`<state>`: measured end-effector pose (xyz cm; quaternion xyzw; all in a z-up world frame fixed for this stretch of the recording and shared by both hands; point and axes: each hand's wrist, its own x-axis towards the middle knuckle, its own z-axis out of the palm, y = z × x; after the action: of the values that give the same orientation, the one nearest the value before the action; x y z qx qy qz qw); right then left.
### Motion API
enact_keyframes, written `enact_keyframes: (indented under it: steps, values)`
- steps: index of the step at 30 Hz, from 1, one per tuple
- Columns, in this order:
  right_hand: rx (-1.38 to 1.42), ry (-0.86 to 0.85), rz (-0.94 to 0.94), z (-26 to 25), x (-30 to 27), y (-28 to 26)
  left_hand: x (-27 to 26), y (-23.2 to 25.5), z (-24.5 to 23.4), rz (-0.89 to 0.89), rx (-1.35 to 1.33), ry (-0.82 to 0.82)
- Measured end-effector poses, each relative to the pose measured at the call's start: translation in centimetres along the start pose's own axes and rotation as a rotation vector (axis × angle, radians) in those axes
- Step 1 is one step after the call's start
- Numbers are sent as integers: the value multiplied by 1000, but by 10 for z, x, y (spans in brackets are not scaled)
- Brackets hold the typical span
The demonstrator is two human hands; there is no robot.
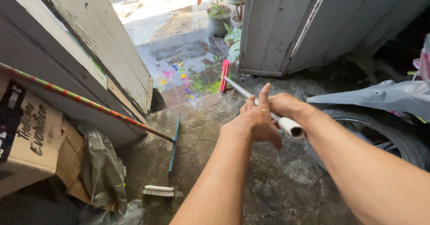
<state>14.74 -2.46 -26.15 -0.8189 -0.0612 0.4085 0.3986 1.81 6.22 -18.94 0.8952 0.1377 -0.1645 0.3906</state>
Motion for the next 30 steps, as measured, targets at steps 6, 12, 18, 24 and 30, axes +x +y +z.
enact_keyframes:
  steps: [6,12,18,24,30]
  values:
    - [297,8,-239,-5,-28,-30,-4,-2,30,345,-339,613]
    - [493,102,-409,-26,-120,-97,9,39,-1,417,-473,911]
    - [523,261,-415,-39,-153,-109,6,79,-28,488,-581,816]
    - [565,424,-639,-78,-140,-120,15,111,-67,461,-195,986]
    - [210,503,-540,-92,-93,-99,47,132,-99,416,-182,932]
